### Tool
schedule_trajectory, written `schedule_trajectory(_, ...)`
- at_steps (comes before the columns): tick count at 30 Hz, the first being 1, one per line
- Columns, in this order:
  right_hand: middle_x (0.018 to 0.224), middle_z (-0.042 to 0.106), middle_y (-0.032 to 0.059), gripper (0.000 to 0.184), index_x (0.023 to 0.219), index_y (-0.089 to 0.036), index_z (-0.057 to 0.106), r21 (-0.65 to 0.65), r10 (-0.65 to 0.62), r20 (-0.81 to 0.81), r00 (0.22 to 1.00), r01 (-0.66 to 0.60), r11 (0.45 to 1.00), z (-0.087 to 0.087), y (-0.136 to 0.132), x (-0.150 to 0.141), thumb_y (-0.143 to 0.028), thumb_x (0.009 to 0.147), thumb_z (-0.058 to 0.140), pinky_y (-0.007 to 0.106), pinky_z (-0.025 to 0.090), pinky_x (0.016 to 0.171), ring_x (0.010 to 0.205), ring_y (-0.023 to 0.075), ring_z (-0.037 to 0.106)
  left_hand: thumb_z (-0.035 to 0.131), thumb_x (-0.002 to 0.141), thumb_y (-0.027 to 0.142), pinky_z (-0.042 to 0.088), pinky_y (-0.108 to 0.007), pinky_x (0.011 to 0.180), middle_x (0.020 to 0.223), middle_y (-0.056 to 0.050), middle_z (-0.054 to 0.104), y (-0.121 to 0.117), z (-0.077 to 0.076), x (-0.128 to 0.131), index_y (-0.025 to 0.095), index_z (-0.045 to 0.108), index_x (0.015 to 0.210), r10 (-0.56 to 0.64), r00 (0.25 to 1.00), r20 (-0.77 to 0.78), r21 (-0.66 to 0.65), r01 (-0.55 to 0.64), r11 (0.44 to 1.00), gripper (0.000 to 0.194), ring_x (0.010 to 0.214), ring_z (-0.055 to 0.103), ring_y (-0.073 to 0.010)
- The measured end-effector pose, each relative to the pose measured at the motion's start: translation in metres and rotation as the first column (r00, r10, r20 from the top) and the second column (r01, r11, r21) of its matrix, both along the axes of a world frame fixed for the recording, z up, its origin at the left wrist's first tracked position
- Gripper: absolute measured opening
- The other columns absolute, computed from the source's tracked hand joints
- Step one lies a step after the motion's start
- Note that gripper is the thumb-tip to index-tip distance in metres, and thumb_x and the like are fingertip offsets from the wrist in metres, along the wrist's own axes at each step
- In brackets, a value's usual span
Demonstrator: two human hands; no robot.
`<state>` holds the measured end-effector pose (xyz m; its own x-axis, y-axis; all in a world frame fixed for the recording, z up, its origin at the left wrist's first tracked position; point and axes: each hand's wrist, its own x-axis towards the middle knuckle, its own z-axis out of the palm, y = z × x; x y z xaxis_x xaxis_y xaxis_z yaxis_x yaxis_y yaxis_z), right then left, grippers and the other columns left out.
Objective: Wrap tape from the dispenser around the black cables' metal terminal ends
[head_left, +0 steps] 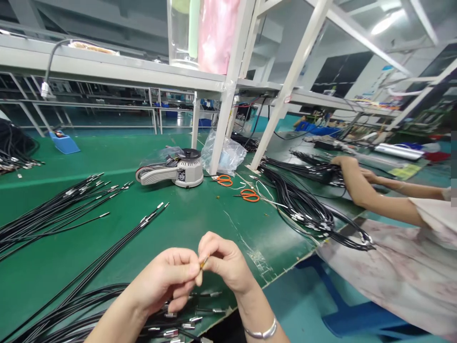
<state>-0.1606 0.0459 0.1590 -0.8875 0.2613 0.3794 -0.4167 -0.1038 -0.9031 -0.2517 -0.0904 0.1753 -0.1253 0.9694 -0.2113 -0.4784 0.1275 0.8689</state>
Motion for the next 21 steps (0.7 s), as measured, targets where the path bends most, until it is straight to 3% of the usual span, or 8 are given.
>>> schedule_trajectory(2,0.075,0.058,0.0017,0.016,0.085,-0.023,0.072,-0.006,-0.054,0.099,0.994,0.055,0.998,0.001,0.008,0.005,-0.035,0.075,0.069,0.025,0.041,0.058,0.065,0.0129,0.052,0.06,0.075,0.038,0.023,-0.016,0.035,0.047,0.008,0.038,0.002,0.005,0.005,0.015,0.053,0.064,0.206,0.929,-0.307,-0.025,-0.224,0.974,0.026,0.036,0.027,-0.0034)
schedule_trajectory(4,0.075,0.058,0.0015,0.021,0.088,-0.021,0.07,-0.006,-0.112,0.188,0.976,0.115,0.993,0.005,0.014,0.013,-0.037,0.075,0.069,0.024,0.04,0.055,0.064,0.0125,0.052,0.054,0.08,0.034,0.03,-0.018,0.045,0.055,0.005,0.042,0.004,0.007,0.01,0.016,0.053,0.064,0.315,0.731,-0.605,0.051,-0.359,0.932,0.025,0.048,0.037,-0.0064)
schedule_trajectory(6,0.069,0.056,-0.0008,0.015,0.077,-0.019,0.068,0.046,-0.185,0.241,0.953,0.179,0.983,0.011,0.015,0.019,-0.033,0.073,0.071,0.023,0.039,0.055,0.061,0.0113,0.049,0.049,0.084,0.032,0.036,-0.021,0.056,0.062,0.003,0.048,0.004,0.006,0.014,0.017,0.054,0.065,0.338,0.539,-0.771,0.154,-0.358,0.921,0.025,0.059,0.044,-0.0099)
schedule_trajectory(8,0.065,0.054,-0.0022,0.014,0.067,-0.018,0.064,0.128,-0.259,0.257,0.931,0.233,0.964,0.016,0.013,0.023,-0.029,0.073,0.07,0.024,0.039,0.057,0.059,0.0108,0.046,0.046,0.086,0.031,0.038,-0.023,0.063,0.069,0.001,0.053,0.003,0.002,0.017,0.019,0.059,0.073,0.339,0.44,-0.832,0.209,-0.318,0.925,0.022,0.066,0.048,-0.0126)
schedule_trajectory(12,0.064,0.054,-0.0023,0.015,0.066,-0.017,0.062,0.205,-0.322,0.248,0.914,0.276,0.939,0.021,0.006,0.024,-0.028,0.075,0.067,0.024,0.04,0.06,0.062,0.0118,0.048,0.048,0.086,0.035,0.041,-0.024,0.066,0.079,-0.001,0.06,0.005,-0.001,0.018,0.023,0.06,0.101,0.328,0.422,-0.845,0.209,-0.304,0.929,0.023,0.071,0.053,-0.0151)
schedule_trajectory(17,0.066,0.058,-0.0011,0.012,0.067,-0.017,0.065,0.3,-0.379,0.261,0.888,0.298,0.906,0.018,-0.006,0.027,-0.025,0.075,0.065,0.024,0.041,0.061,0.063,0.0125,0.051,0.046,0.087,0.035,0.043,-0.022,0.063,0.07,-0.001,0.06,0.003,-0.001,0.02,0.024,0.065,0.076,0.324,0.379,-0.867,0.249,-0.234,0.94,0.024,0.066,0.056,-0.0147)
schedule_trajectory(21,0.067,0.061,-0.0002,0.019,0.07,-0.019,0.07,0.252,-0.368,0.29,0.884,0.301,0.92,0.013,-0.011,0.034,-0.038,0.071,0.068,0.023,0.043,0.06,0.063,0.0134,0.054,0.051,0.081,0.041,0.047,-0.02,0.058,0.07,0.002,0.063,0.0,-0.023,0.018,0.03,0.066,0.081,0.397,0.293,-0.87,0.342,-0.222,0.913,0.019,0.064,0.06,-0.0158)
